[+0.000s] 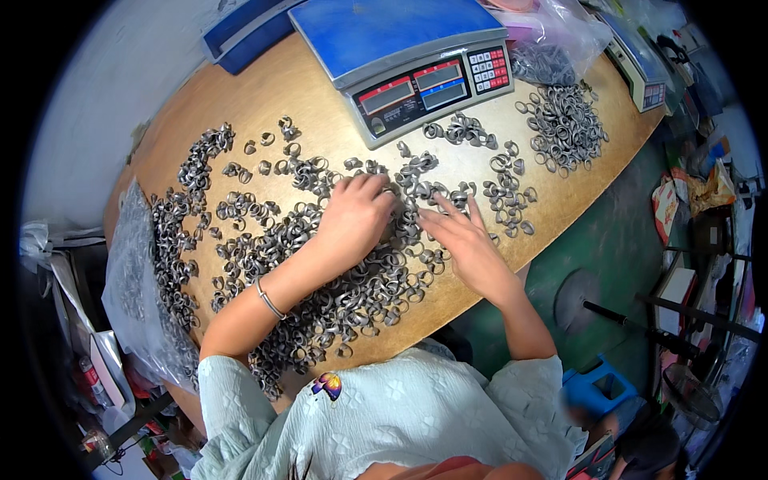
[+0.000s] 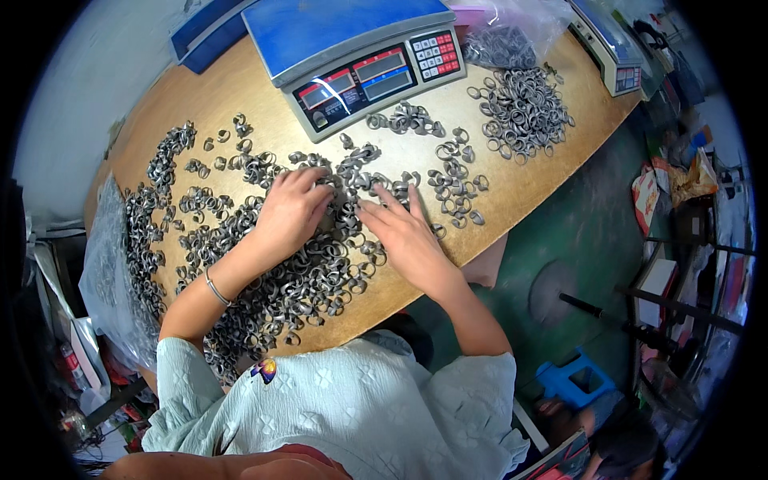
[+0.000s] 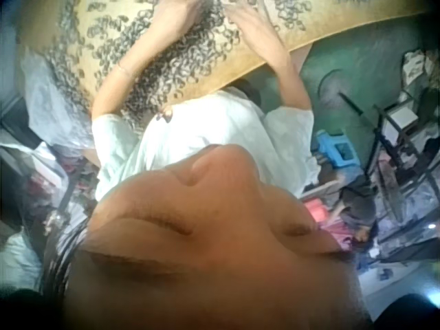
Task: The person counts metal clips by hand on a wooden table, sorting them into small piles and then scooping the clips into a plastic bag.
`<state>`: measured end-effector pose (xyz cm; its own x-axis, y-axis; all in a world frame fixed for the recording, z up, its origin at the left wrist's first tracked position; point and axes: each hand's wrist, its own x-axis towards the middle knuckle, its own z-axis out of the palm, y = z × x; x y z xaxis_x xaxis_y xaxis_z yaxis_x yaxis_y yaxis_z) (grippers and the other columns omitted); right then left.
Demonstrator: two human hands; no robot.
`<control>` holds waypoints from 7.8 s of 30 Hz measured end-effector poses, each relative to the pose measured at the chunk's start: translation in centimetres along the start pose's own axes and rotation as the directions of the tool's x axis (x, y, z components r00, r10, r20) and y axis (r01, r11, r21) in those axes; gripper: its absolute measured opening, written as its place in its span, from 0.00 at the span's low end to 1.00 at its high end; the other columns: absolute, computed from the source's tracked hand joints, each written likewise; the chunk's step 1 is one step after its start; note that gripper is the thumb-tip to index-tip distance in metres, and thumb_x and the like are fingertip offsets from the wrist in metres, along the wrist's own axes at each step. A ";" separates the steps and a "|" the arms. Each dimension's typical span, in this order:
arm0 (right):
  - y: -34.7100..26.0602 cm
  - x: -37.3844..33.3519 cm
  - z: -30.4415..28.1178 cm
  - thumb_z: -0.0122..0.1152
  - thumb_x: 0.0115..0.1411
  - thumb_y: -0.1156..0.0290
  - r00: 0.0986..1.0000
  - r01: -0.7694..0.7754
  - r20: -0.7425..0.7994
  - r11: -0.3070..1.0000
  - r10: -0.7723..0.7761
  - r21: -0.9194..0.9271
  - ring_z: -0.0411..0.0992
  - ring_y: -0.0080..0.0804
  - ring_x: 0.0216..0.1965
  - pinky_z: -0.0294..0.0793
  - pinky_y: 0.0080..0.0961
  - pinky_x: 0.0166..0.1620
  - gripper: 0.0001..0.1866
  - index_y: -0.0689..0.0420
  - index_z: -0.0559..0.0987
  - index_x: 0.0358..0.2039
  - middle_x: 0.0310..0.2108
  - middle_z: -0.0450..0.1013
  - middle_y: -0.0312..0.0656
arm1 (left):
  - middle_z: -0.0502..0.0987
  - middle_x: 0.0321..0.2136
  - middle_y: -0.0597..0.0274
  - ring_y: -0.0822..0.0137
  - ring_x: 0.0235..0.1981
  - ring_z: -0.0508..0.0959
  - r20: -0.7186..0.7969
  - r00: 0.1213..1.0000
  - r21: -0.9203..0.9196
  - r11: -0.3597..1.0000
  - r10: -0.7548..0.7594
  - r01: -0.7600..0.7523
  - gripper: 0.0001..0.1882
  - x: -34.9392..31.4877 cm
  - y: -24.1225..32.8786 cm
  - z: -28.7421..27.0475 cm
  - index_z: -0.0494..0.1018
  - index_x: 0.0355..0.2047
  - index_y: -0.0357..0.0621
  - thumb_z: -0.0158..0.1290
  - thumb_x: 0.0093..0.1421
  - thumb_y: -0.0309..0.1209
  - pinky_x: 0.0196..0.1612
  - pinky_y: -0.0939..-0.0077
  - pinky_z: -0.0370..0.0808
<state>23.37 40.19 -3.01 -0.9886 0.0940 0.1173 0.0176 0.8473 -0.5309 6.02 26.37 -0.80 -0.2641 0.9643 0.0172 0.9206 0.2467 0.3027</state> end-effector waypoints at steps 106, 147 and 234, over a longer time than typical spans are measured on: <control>-6.9 7.5 3.3 0.47 0.47 0.85 0.837 0.485 0.278 0.874 -0.471 0.018 0.62 0.45 0.58 0.61 0.41 0.60 0.22 0.56 0.77 0.44 0.55 0.68 0.39 | 0.63 0.57 0.51 0.51 0.60 0.62 -0.205 0.974 -0.400 0.901 0.092 -0.169 0.22 -16.8 1.9 2.5 0.69 0.48 0.39 0.52 0.50 0.26 0.62 0.49 0.57; -5.7 3.7 2.6 0.45 0.43 0.91 0.980 0.162 -0.069 0.953 -0.185 -0.255 0.57 0.50 0.62 0.53 0.50 0.63 0.30 0.50 0.78 0.46 0.56 0.66 0.43 | 0.47 0.65 0.43 0.28 0.62 0.47 -0.222 0.735 0.058 0.744 -0.640 0.665 0.32 -22.3 2.4 2.8 0.57 0.62 0.44 0.51 0.58 0.36 0.59 0.36 0.49; -12.9 13.4 6.6 0.44 0.46 0.92 0.684 0.545 0.485 0.824 -0.545 0.157 0.61 0.48 0.59 0.56 0.44 0.63 0.27 0.62 0.73 0.49 0.54 0.66 0.50 | 0.53 0.62 0.44 0.47 0.62 0.57 -0.131 0.835 -0.085 0.845 -0.535 0.528 0.26 -22.2 -8.2 -1.2 0.59 0.58 0.41 0.46 0.63 0.37 0.64 0.48 0.52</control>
<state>8.90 27.07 -0.13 -0.7582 -0.6509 -0.0378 -0.5475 0.6671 -0.5052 3.94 2.84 -2.50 -0.7508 0.6602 -0.0232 0.6135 0.7098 0.3462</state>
